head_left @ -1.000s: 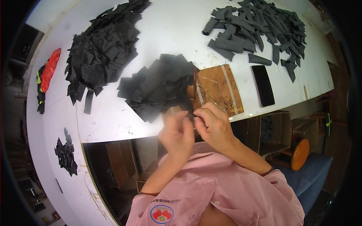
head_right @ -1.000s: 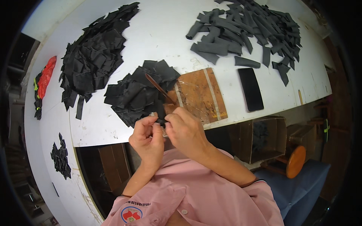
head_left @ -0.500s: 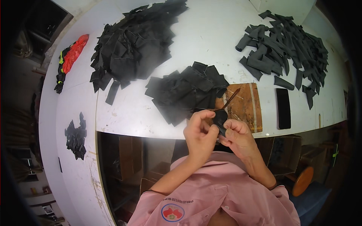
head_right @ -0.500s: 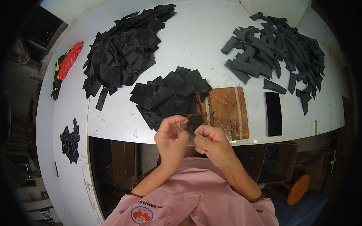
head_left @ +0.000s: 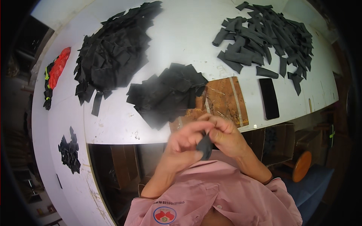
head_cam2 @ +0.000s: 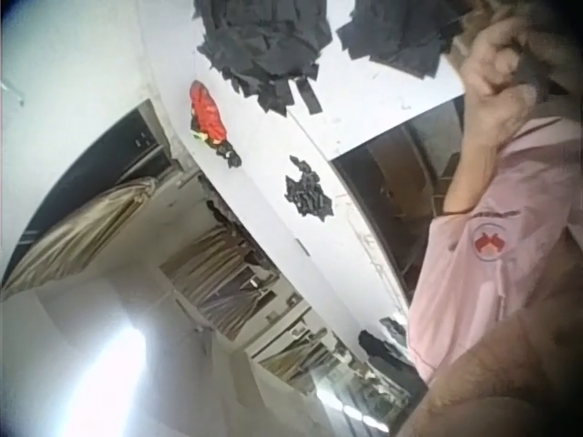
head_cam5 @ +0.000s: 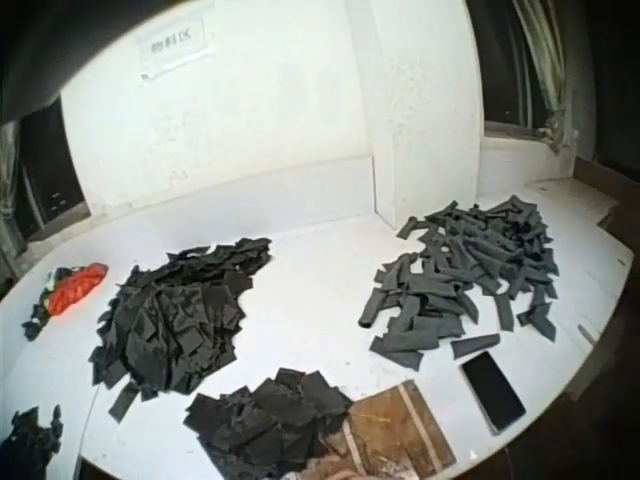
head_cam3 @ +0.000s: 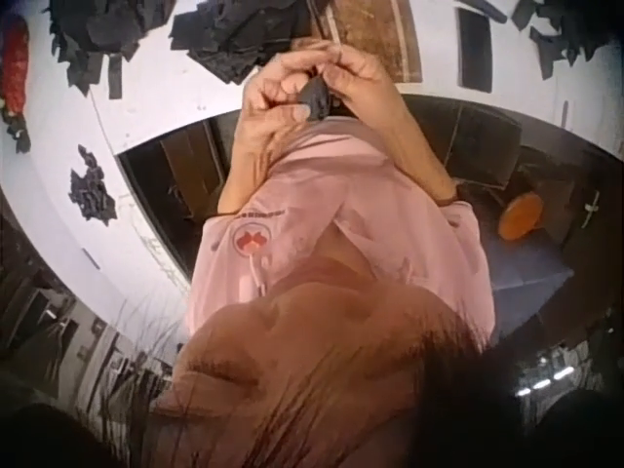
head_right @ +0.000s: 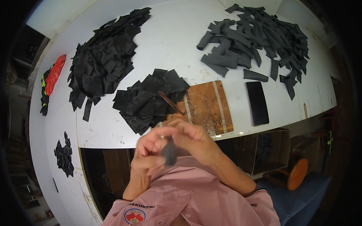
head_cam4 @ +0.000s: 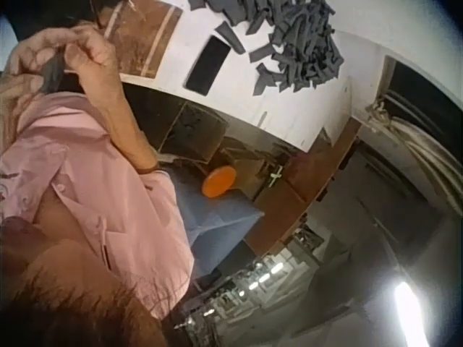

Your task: Sorting and stacking small black fabric or rubber pieces on a workbench.

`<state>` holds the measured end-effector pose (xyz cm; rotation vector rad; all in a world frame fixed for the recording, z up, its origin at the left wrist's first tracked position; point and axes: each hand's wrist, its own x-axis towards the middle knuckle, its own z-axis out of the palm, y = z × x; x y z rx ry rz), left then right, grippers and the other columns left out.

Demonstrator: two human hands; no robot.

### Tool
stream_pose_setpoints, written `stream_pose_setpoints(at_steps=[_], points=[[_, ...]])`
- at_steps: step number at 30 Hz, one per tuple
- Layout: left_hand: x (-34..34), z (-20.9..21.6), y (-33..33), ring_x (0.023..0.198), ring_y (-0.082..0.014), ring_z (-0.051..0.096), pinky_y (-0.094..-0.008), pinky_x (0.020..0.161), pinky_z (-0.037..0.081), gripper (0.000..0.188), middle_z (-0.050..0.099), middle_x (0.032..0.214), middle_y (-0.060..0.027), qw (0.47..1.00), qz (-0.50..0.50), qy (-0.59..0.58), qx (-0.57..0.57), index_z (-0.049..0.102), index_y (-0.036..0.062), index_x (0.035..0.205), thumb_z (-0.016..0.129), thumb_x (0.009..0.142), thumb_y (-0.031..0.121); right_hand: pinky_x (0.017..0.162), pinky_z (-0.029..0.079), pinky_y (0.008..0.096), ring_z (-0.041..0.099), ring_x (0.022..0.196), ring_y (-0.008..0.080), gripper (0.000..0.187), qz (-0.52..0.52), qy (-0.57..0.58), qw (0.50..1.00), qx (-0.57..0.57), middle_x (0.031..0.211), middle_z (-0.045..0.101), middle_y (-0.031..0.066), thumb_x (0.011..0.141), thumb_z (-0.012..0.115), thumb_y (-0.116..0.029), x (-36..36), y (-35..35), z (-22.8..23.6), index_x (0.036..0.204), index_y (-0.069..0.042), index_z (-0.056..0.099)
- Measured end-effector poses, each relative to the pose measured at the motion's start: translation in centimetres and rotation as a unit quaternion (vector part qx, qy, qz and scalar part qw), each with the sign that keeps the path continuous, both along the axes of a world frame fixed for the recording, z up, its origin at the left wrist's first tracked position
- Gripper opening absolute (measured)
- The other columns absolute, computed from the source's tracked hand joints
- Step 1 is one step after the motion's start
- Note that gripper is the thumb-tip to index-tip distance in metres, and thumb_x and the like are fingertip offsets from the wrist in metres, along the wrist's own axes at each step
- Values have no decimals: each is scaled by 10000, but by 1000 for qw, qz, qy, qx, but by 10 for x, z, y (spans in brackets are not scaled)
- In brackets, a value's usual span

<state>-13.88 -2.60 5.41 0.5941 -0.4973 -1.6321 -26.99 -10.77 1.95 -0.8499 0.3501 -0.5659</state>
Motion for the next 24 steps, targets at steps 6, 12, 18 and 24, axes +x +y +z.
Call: stream_pose_setpoints(at_steps=[6,12,18,24], points=[[-16,-6,-9,659,-69,493,-162,628,396,137,562,843,-86,753,316,-566,-111,526,-30,924,540,788,-19,562,383,201,449,626,95,121,-159,70,919,-355,803,512,81,784,574,-72,5,-9,29,746,2,487],[-17,29,-22,580,-51,473,-156,500,366,89,582,872,-113,897,320,-306,-10,515,-15,888,525,806,19,528,406,277,514,617,193,119,-209,130,841,-482,727,499,73,697,611,-10,10,-17,68,750,-19,505],[-10,40,-25,439,-17,375,-142,380,279,226,583,905,-94,953,250,-163,53,502,-7,986,569,772,15,525,407,272,514,603,191,92,-247,125,824,-494,722,489,73,713,604,-28,16,-23,71,745,-17,519],[-2,33,-32,406,-10,375,-127,357,286,274,569,849,-120,978,200,-55,3,449,-37,1006,536,747,-54,524,407,276,518,605,196,113,-237,131,822,-501,708,487,73,730,600,-63,15,-27,77,740,-16,497]])
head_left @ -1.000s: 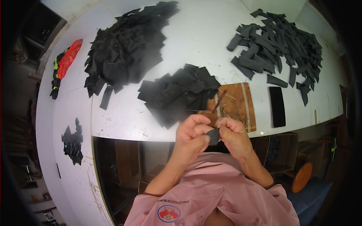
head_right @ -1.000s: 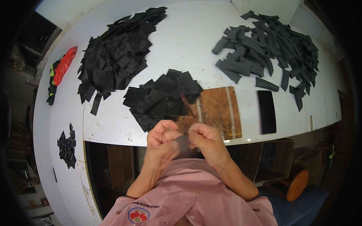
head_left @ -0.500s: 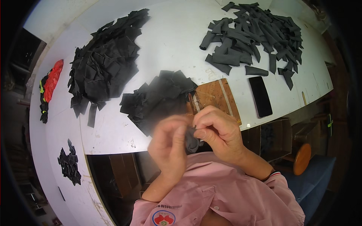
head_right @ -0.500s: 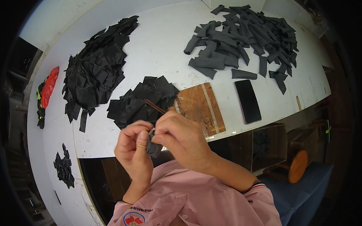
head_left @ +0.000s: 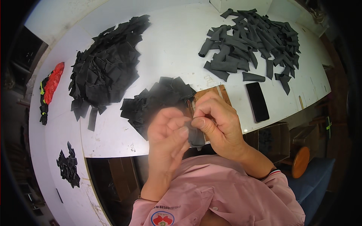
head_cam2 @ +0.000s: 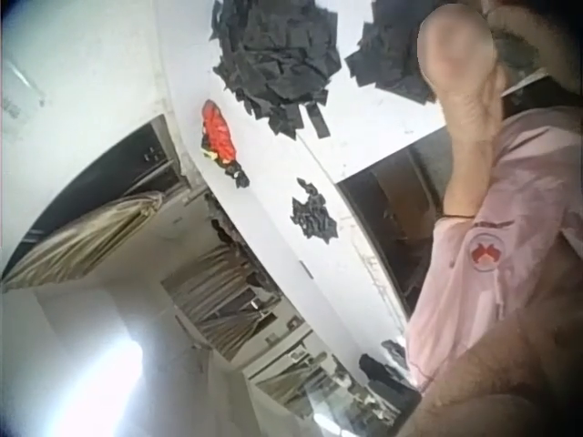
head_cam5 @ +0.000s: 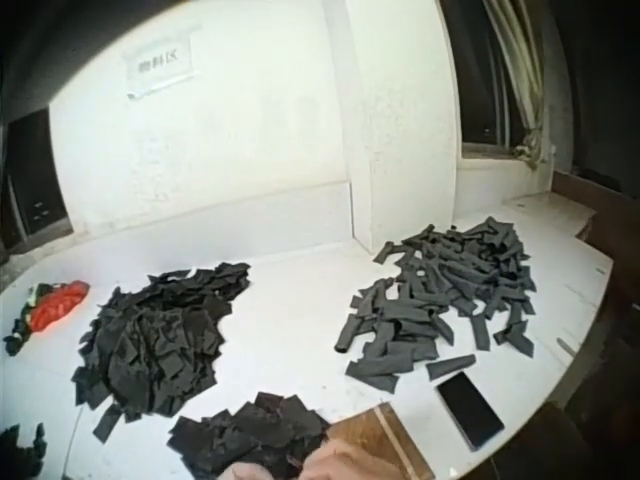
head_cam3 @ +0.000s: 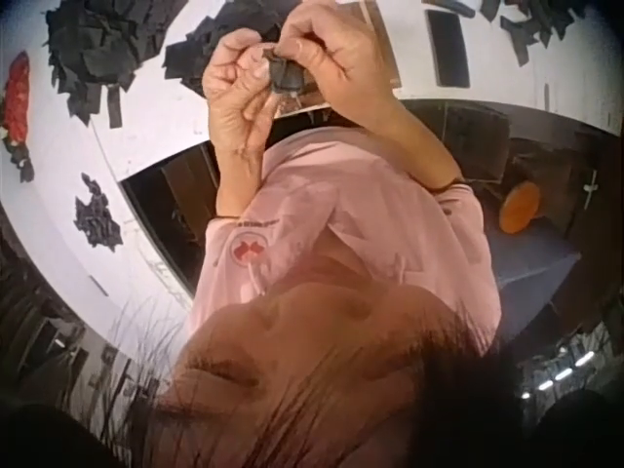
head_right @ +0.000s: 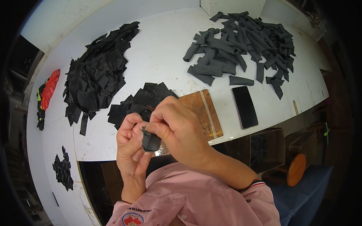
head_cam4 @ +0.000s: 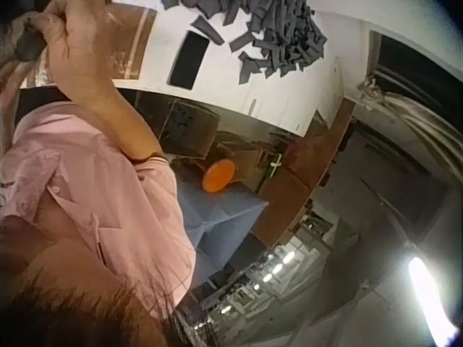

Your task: Sorting and stacking small black fabric or rubber pieces on a workbench.

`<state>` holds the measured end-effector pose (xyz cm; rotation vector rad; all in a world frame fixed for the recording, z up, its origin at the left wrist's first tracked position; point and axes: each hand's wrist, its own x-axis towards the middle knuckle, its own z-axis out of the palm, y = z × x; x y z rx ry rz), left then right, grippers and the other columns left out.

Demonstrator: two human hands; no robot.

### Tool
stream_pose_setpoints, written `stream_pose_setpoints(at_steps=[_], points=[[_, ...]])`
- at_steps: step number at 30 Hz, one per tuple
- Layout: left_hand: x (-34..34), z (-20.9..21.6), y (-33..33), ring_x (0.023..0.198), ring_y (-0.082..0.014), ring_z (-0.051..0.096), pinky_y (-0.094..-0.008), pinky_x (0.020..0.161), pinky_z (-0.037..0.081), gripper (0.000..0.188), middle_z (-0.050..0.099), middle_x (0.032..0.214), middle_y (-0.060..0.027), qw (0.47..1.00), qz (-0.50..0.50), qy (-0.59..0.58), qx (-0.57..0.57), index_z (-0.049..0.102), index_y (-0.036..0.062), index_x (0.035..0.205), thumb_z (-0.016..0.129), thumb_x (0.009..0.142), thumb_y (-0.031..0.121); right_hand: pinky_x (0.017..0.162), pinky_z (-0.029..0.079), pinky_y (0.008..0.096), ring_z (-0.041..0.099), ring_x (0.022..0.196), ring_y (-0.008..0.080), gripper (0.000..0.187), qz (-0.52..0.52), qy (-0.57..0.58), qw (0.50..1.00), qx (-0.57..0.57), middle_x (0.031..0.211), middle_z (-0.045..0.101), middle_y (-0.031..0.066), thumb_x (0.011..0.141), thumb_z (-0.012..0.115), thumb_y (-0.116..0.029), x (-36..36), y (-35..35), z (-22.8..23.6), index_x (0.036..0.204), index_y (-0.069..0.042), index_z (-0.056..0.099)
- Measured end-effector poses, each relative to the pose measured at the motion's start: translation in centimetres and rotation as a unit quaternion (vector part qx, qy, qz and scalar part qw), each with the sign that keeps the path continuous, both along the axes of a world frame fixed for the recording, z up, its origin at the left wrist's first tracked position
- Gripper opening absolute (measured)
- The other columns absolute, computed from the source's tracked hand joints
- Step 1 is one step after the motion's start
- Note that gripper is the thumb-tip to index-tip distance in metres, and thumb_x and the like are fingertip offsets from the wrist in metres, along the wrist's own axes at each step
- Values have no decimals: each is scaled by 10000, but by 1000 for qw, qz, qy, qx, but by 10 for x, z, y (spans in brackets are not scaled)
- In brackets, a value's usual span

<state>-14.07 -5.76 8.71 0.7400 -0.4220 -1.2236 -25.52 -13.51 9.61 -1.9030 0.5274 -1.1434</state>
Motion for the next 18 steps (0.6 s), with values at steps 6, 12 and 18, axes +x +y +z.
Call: stream_pose_setpoints(at_steps=[6,12,18], points=[[6,6,-15,485,-58,396,-170,430,287,293,480,638,-27,969,-146,125,-155,393,-33,917,553,731,127,520,328,249,408,565,146,219,139,-12,988,61,624,455,25,780,588,-204,3,-7,40,704,-31,477],[15,-10,-13,728,-115,508,-182,573,406,398,505,882,-91,963,27,157,-216,415,28,1090,570,754,174,483,333,230,426,551,96,205,187,12,975,124,617,455,-10,803,570,-200,10,-19,44,734,-23,493],[36,-33,-34,344,-91,314,-225,316,311,301,513,695,-76,877,-209,432,12,439,12,1129,351,846,64,451,289,157,355,513,15,187,194,61,881,428,620,426,-46,845,519,-207,9,-46,-35,747,-48,517]])
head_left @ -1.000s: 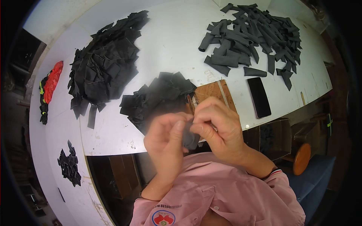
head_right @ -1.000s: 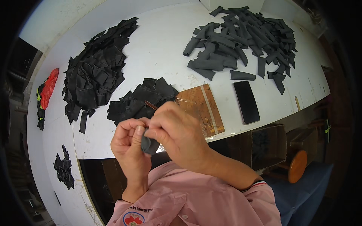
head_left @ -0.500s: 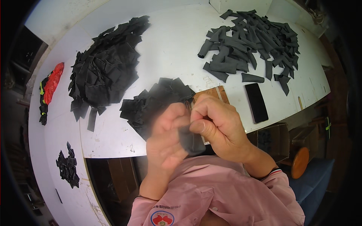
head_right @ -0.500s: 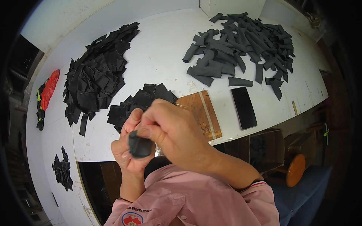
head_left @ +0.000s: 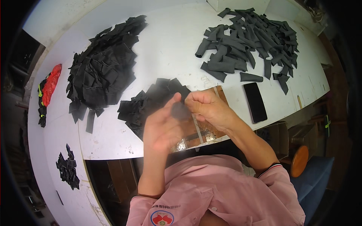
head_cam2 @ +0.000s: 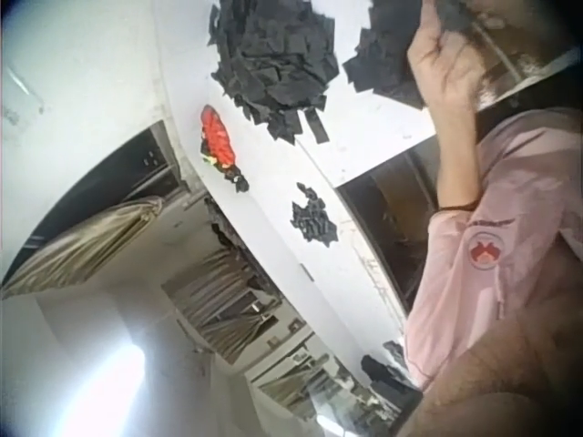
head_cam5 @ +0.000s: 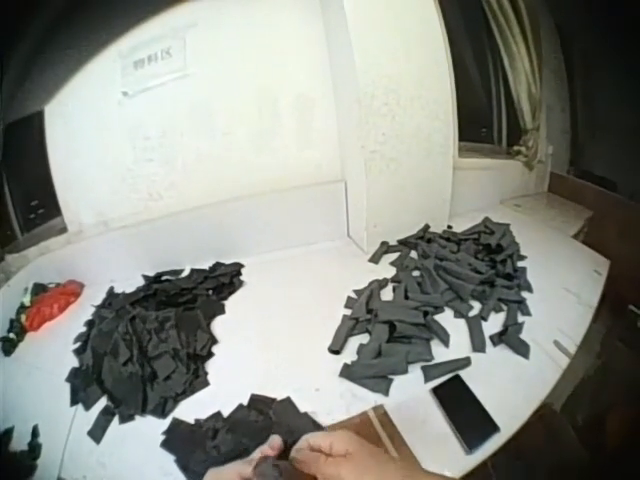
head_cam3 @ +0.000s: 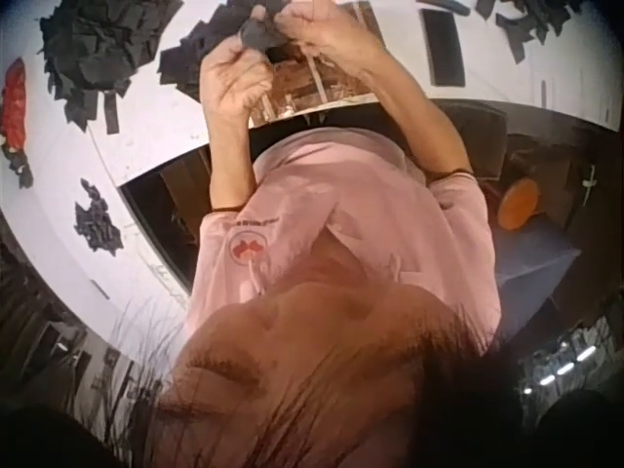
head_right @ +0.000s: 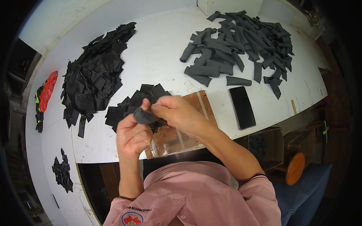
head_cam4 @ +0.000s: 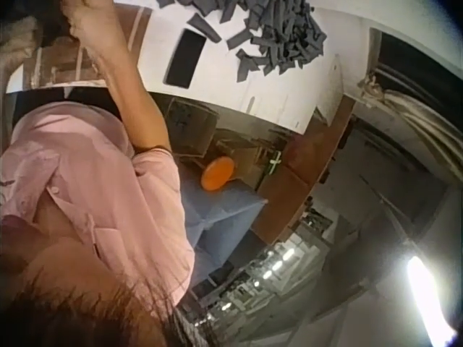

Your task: Sorting and stacking small black fabric or rubber pieces on a workbench.

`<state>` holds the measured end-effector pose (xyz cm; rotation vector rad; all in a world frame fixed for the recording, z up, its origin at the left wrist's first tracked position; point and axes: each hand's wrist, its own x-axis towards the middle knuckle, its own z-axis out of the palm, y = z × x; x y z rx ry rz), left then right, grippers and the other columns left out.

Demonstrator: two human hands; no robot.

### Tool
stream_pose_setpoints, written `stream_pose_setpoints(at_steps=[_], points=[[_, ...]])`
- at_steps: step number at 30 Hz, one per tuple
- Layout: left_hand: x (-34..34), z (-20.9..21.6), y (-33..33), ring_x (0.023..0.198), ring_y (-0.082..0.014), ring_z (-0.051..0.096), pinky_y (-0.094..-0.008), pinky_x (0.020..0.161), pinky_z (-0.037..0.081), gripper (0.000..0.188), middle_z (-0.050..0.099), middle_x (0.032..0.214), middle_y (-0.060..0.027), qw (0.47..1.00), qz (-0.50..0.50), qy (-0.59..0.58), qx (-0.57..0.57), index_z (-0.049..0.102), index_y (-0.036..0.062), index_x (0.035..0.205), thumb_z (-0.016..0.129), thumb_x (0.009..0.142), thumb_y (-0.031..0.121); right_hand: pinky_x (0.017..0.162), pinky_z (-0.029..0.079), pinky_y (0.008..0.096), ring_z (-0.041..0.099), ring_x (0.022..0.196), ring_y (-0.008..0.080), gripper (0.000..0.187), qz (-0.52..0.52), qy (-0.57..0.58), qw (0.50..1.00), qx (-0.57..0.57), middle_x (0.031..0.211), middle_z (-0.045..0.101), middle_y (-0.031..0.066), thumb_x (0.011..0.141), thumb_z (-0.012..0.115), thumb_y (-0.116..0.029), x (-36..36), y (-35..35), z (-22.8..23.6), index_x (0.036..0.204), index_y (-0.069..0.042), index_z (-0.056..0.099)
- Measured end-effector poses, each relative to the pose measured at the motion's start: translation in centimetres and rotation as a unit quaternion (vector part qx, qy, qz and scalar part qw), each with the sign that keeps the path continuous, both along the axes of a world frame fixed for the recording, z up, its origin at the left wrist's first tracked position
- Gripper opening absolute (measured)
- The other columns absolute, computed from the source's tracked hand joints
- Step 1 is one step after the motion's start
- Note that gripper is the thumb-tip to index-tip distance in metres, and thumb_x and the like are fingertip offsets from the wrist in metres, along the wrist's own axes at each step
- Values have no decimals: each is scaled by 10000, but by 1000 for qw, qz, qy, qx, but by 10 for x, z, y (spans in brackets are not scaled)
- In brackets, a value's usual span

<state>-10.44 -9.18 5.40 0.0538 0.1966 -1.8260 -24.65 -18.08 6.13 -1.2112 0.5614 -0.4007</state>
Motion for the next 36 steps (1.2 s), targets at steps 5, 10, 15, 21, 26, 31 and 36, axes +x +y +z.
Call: stream_pose_setpoints(at_steps=[5,10,15,21,26,31,36], points=[[1,-17,-3,294,-51,315,-178,284,252,312,578,663,-89,995,37,40,81,468,-46,1101,361,821,41,448,286,158,350,502,28,173,-5,-4,998,61,619,425,-38,849,498,-173,7,1,-9,740,-40,518],[-4,-4,-2,305,-50,341,-165,283,271,370,568,781,-149,990,56,109,-65,391,-45,1167,381,800,5,434,271,170,353,495,28,195,24,-42,999,22,587,419,-44,847,501,-189,12,-3,-4,716,-47,524],[-21,-25,16,330,-34,320,-166,303,259,344,577,795,-122,955,108,-274,19,417,-37,1145,440,805,9,451,295,175,375,501,37,220,23,-58,996,67,582,441,-33,841,510,-195,-3,-2,-50,666,-61,503],[-32,-5,11,550,-37,438,-165,465,337,360,545,824,-43,618,229,-752,26,435,-7,1140,522,809,101,479,319,182,401,527,49,216,42,-31,998,21,606,459,-21,844,505,-191,-3,-8,-40,691,-39,505],[-23,13,11,896,-143,515,-263,810,393,240,561,964,-124,523,270,-800,-118,544,-19,1005,567,773,40,503,356,210,447,568,74,199,-44,8,993,-109,610,461,-9,824,529,-176,-8,0,-20,716,-10,509],[-28,9,11,912,-195,523,-314,827,398,151,574,940,-139,662,365,-640,-138,563,-14,921,565,782,46,504,393,268,508,680,147,224,-105,-7,823,-558,624,472,43,750,597,-201,-8,9,10,699,0,511],[-22,-3,10,816,-177,554,-287,743,421,135,580,946,-149,753,328,-565,-74,565,-34,875,548,753,23,501,413,336,528,668,219,240,-32,104,714,-692,626,498,77,709,597,-232,-5,5,-15,627,-18,525]])
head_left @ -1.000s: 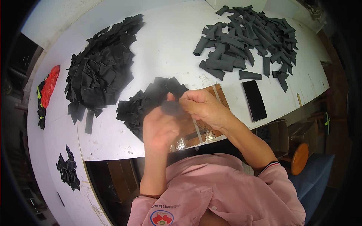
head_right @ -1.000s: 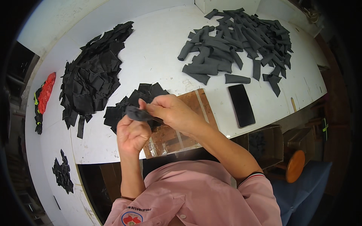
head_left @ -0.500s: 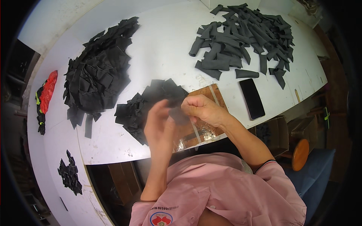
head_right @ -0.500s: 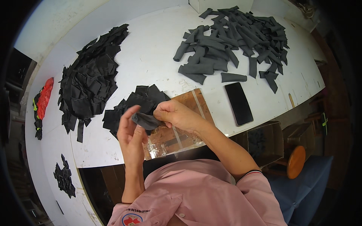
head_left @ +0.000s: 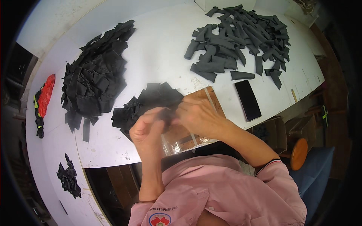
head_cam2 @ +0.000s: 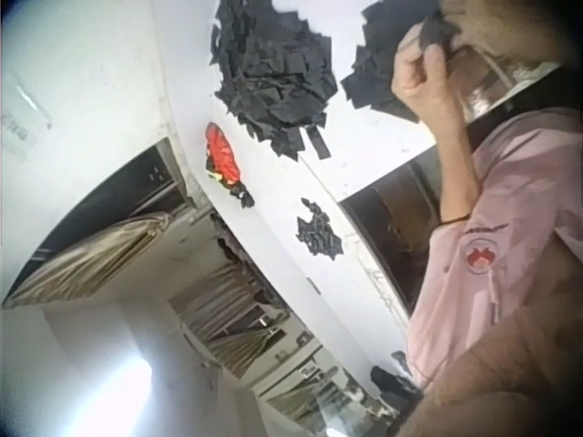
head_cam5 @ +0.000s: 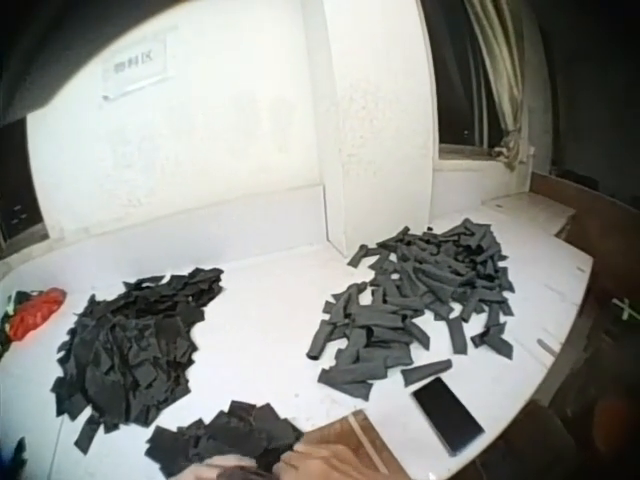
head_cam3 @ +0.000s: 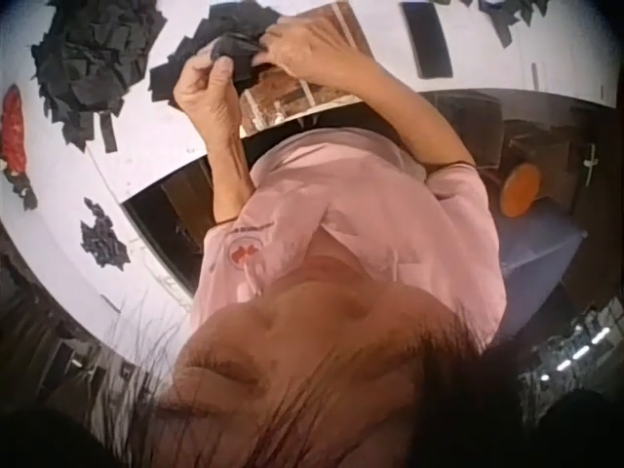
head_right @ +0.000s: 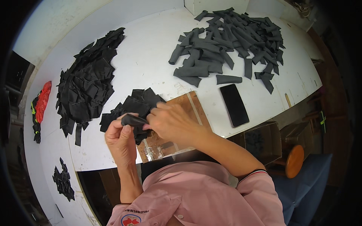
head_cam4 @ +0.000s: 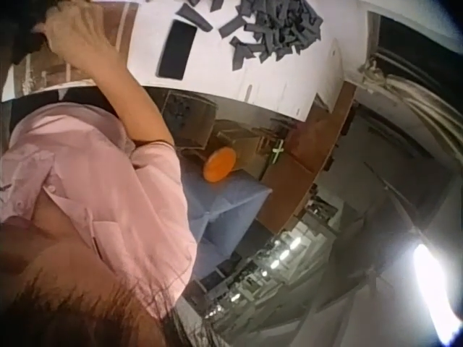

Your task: Sorting and stacking small black fabric or rubber pieces on a workbench.

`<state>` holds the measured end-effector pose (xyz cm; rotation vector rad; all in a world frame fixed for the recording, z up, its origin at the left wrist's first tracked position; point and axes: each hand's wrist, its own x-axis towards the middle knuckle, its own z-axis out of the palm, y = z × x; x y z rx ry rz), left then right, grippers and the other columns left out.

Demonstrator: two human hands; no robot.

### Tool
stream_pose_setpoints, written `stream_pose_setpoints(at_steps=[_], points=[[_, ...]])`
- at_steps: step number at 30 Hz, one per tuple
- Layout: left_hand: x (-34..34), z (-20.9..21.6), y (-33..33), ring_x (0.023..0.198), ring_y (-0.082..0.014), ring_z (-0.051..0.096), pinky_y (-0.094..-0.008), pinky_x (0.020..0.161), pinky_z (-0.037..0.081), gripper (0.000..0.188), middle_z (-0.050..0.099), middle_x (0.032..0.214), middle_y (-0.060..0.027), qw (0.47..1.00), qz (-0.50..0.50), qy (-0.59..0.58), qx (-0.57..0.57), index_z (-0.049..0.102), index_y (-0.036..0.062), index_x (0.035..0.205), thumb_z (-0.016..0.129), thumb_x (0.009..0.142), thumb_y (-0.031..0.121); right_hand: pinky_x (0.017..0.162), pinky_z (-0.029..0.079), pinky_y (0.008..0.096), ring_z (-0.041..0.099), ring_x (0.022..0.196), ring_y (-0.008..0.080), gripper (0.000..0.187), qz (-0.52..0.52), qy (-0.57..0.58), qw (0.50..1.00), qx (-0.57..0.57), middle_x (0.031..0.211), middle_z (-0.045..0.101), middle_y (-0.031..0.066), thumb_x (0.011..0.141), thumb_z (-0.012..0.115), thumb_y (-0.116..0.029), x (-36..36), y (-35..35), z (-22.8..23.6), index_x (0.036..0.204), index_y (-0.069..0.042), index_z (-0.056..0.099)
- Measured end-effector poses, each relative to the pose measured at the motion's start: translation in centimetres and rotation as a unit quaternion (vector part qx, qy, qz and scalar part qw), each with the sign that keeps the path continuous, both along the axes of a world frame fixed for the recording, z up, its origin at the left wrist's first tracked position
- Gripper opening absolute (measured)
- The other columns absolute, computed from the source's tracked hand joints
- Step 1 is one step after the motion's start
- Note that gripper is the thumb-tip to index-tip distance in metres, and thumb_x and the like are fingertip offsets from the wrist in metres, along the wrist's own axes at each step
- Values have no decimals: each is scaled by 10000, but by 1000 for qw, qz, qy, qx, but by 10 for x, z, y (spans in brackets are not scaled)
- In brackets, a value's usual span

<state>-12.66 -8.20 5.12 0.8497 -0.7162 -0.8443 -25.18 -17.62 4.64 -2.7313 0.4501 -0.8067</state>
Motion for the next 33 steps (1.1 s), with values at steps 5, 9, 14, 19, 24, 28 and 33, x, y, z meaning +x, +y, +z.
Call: stream_pose_setpoints(at_steps=[5,9,14,19,24,28,33], points=[[2,-3,-13,808,-204,561,-327,758,452,271,585,890,-146,991,-70,-105,51,569,-45,859,677,702,148,513,422,339,538,609,249,233,5,-52,997,62,620,522,83,733,587,-228,0,-1,-11,660,-11,547],[-4,32,-19,681,-112,528,-213,584,425,221,575,794,-84,954,-114,-230,155,586,-49,791,681,679,115,524,423,352,543,603,263,228,32,-158,981,105,624,531,99,763,560,-227,-3,6,-10,687,-13,555],[-1,6,-24,668,-89,523,-193,592,419,92,574,808,-69,945,-66,-288,142,588,-46,790,588,771,43,547,420,379,541,590,300,260,6,-19,983,180,632,541,137,811,501,-257,-3,2,-26,736,-13,549],[-18,19,-13,723,-93,551,-217,652,431,109,602,820,-49,982,23,-160,98,610,9,833,593,736,55,538,423,379,538,587,299,245,12,-57,985,163,628,540,130,812,504,-250,-4,2,-21,741,-18,537],[-5,29,-13,612,-92,541,-215,573,425,130,602,707,-73,922,-31,-356,148,598,-19,822,568,766,94,527,420,380,532,583,302,256,42,-79,985,148,615,530,130,797,527,-258,-3,5,-17,717,-15,534],[-4,22,-14,601,-99,539,-213,565,421,128,606,715,-79,936,-8,-327,130,599,-21,827,562,770,87,524,421,376,532,588,298,269,-9,-112,973,200,605,526,115,782,547,-264,2,10,-41,666,-22,542],[-14,17,-7,775,-204,582,-299,746,461,129,597,828,-130,975,83,-201,49,551,-18,881,492,843,90,529,418,370,531,585,292,294,-7,-36,984,172,597,522,108,775,556,-280,-4,6,-11,630,-25,534]])
